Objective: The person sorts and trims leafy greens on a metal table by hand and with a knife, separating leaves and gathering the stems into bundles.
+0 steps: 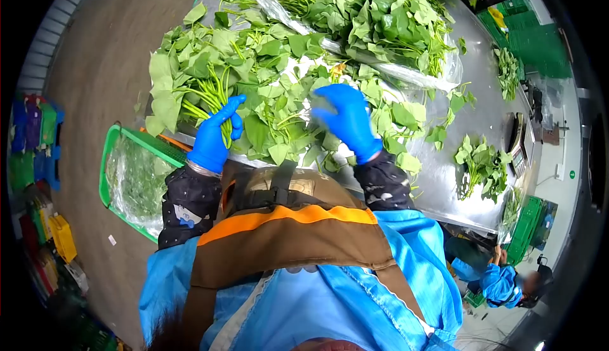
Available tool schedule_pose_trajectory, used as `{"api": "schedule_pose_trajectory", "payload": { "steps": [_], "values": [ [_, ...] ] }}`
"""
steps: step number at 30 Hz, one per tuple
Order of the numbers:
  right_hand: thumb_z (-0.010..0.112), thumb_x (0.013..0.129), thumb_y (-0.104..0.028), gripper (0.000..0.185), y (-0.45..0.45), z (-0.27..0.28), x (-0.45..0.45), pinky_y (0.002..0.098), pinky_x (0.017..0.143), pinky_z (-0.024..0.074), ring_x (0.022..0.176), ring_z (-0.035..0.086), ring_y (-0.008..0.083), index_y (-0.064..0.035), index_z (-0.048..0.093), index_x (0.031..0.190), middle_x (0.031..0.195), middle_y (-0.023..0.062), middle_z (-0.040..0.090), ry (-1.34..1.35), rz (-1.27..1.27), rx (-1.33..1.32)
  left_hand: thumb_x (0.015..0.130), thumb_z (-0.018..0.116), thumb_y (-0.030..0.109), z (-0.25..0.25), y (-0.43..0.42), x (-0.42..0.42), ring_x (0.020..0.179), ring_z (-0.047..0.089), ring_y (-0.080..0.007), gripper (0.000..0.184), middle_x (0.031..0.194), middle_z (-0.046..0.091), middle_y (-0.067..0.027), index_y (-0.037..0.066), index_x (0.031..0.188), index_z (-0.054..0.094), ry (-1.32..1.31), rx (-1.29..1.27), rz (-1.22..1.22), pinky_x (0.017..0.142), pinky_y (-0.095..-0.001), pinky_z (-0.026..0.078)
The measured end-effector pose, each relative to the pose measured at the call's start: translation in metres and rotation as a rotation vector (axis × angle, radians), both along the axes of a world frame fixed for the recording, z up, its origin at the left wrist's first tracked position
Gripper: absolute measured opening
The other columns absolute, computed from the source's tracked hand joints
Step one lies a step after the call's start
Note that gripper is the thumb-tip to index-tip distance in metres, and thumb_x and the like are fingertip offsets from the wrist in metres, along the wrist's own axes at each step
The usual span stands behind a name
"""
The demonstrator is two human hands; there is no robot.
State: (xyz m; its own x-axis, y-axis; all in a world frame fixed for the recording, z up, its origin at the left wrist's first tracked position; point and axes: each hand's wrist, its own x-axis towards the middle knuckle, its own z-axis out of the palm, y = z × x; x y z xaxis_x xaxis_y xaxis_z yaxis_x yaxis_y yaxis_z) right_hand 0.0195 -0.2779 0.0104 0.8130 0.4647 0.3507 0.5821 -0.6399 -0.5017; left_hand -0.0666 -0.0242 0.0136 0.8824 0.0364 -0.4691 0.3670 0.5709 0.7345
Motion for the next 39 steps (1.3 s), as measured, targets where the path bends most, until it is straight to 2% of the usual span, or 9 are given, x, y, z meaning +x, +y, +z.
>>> {"api": "schedule_pose_trajectory", "payload": {
  "steps": [4,7,14,20,24,30,33,37,39],
  "values": [
    [0.067,0.063,-0.011,0.024,-0.006,-0.061,0.007,0.042,0.09,0.0356,0.09,0.054,0.0241,-0.0181,0.066,0.086,0.085,0.0029,0.061,0.015,0.203,-0.467,0.088,0.048,0.024,0.006,-0.005,0.0,0.055,0.04,-0.0099,0.035,0.064,0.047,0.0001,0.001,0.114,0.053,-0.01,0.014,-0.045,0.052,-0.0221,0.032],
    [0.067,0.059,-0.01,0.018,-0.004,0.003,0.005,0.0411,0.093,0.0334,0.09,0.054,0.0221,-0.0181,0.067,0.076,0.074,-0.0002,0.06,-0.038,0.12,0.025,0.088,0.048,0.026,0.023,-0.003,0.001,0.062,0.047,-0.0105,0.035,0.072,0.054,-0.0023,0.001,0.11,0.056,0.006,0.093,-0.068,0.06,-0.0222,0.038],
    [0.058,0.059,-0.006,0.024,0.031,0.065,0.009,0.0392,0.098,0.0311,0.097,0.052,0.0188,-0.022,0.065,0.076,0.083,-0.0032,0.057,-0.293,0.378,-0.209,0.085,0.056,0.022,0.029,-0.047,0.017,0.079,0.059,-0.0149,0.031,0.09,0.062,-0.0082,-0.002,0.105,0.057,0.041,0.106,-0.192,0.073,-0.0271,0.046],
    [0.059,0.061,-0.008,0.016,0.04,0.046,0.007,0.0321,0.067,0.0424,0.077,0.055,0.0194,-0.0176,0.063,0.073,0.079,-0.0009,0.059,-0.242,0.371,-0.192,0.085,0.056,0.022,0.018,-0.051,0.008,0.071,0.058,-0.0141,0.029,0.081,0.062,-0.0093,-0.003,0.098,0.06,-0.003,0.216,-0.357,0.068,-0.0266,0.045],
    [0.061,0.06,-0.006,0.017,0.027,0.054,0.036,0.0349,0.061,0.0425,0.066,0.055,0.0246,-0.0156,0.063,0.074,0.074,0.0025,0.06,-0.199,0.16,0.128,0.086,0.053,0.022,0.011,-0.042,0.005,0.071,0.055,-0.0131,0.029,0.08,0.061,-0.0077,-0.004,0.098,0.06,0.059,0.134,-0.235,0.066,-0.025,0.044],
    [0.066,0.066,-0.01,0.013,-0.002,0.056,0.018,0.0343,0.068,0.0423,0.076,0.056,0.025,-0.012,0.064,0.079,0.08,0.0051,0.061,-0.344,-0.203,0.176,0.087,0.052,0.025,-0.004,-0.037,0.005,0.067,0.053,-0.0107,0.033,0.076,0.059,-0.0045,-0.004,0.1,0.059,0.069,0.01,-0.144,0.062,-0.0222,0.041],
    [0.071,0.069,-0.025,0.027,0.021,0.027,-0.025,0.0371,0.072,0.0422,0.088,0.054,0.0288,-0.0094,0.064,0.09,0.091,0.0082,0.061,0.192,-0.021,0.213,0.087,0.051,0.024,-0.005,-0.04,0.006,0.066,0.053,-0.0109,0.032,0.077,0.059,-0.005,-0.004,0.101,0.058,0.077,0.026,-0.153,0.062,-0.0217,0.041],
    [0.06,0.076,-0.037,0.029,0.043,0.026,-0.026,0.0364,0.061,0.0462,0.069,0.059,0.0286,-0.0158,0.065,0.095,0.075,0.0125,0.061,0.668,-0.021,-0.004,0.087,0.051,0.022,-0.004,-0.051,0.006,0.066,0.054,-0.012,0.028,0.078,0.06,-0.0057,-0.003,0.098,0.059,0.05,-0.001,-0.155,0.063,-0.0222,0.042],
    [0.057,0.079,-0.036,0.021,0.043,0.01,-0.034,0.0361,0.053,0.045,0.06,0.058,0.0285,-0.0206,0.067,0.088,0.068,0.011,0.06,0.536,0.132,0.085,0.087,0.051,0.021,-0.018,-0.046,0.008,0.068,0.056,-0.0135,0.027,0.077,0.059,-0.006,-0.004,0.097,0.059,0.073,-0.005,-0.115,0.066,-0.0237,0.044]
  ]
}}
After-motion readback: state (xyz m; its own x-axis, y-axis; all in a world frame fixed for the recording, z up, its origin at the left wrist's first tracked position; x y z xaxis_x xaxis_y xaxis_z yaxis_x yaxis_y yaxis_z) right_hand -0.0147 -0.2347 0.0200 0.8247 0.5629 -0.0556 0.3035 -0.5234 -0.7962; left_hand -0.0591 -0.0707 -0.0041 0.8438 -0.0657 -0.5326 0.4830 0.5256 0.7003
